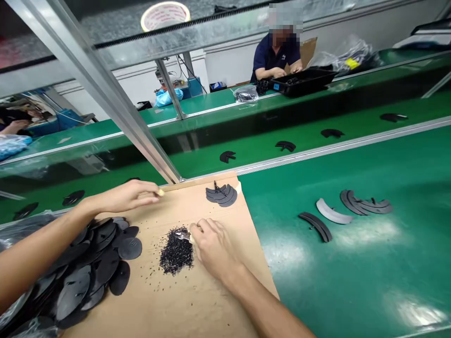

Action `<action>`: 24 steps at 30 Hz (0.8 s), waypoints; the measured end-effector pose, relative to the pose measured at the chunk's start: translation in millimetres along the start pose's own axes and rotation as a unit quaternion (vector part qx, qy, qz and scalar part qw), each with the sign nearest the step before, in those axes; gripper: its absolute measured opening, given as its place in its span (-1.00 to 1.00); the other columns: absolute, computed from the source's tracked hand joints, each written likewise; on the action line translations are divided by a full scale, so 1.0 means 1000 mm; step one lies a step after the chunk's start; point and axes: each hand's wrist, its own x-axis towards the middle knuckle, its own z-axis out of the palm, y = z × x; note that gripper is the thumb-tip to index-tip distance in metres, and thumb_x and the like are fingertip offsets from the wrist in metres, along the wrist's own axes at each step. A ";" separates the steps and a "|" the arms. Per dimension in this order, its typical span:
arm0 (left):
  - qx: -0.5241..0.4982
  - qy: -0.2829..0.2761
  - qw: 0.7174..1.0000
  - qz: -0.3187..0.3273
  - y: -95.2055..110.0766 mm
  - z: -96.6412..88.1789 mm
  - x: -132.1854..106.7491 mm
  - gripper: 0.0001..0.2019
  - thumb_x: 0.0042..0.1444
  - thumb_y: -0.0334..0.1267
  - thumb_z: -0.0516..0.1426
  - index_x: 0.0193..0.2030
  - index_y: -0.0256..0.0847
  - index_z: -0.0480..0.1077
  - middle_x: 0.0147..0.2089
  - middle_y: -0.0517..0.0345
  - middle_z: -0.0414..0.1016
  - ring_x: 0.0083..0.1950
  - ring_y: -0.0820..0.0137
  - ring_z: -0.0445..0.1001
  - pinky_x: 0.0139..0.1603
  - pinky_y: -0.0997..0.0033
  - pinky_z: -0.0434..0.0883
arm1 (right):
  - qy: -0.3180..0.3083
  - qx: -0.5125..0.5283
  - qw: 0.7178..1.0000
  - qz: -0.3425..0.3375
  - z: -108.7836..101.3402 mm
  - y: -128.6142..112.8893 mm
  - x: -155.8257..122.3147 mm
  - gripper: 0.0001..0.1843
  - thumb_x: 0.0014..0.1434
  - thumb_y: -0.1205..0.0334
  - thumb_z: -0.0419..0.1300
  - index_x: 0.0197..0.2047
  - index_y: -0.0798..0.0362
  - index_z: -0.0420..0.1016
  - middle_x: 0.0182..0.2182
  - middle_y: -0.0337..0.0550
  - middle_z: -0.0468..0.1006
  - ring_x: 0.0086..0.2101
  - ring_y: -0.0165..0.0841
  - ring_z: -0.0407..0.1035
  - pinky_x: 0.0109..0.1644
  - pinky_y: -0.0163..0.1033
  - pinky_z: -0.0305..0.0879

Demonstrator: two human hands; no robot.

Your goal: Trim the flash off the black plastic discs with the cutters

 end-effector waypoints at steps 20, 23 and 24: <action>0.061 0.147 0.982 -0.102 0.060 0.007 0.194 -0.84 0.38 -0.34 0.05 -0.01 -0.33 0.42 0.03 -0.18 0.50 0.08 0.15 0.52 0.10 0.21 0.44 | 0.125 0.008 0.991 -0.048 -0.001 0.002 -0.005 -0.73 0.32 0.49 -0.01 -0.25 0.04 0.47 -0.37 -0.14 0.56 -0.31 -0.31 0.42 -0.21 -0.21 0.32; -0.028 0.191 0.980 -0.039 0.060 -0.018 0.113 -0.84 0.39 -0.26 0.07 -0.03 -0.29 0.39 -0.06 -0.04 0.53 -0.02 0.27 0.54 0.05 0.32 0.44 | 0.220 0.097 0.969 -0.057 -0.010 0.002 0.001 -0.68 0.34 0.44 -0.02 -0.03 0.08 0.53 -0.11 0.04 0.60 -0.08 -0.24 0.49 0.00 -0.12 0.42; -0.101 0.199 0.975 0.015 0.063 -0.023 0.084 -0.83 0.39 -0.22 0.09 -0.04 -0.28 0.40 -0.11 0.00 0.54 -0.09 0.31 0.55 -0.01 0.35 0.46 | 0.242 0.135 0.961 -0.022 -0.012 0.001 0.005 -0.71 0.35 0.39 0.04 0.01 0.06 0.54 -0.03 0.07 0.58 -0.03 -0.21 0.49 0.05 -0.07 0.43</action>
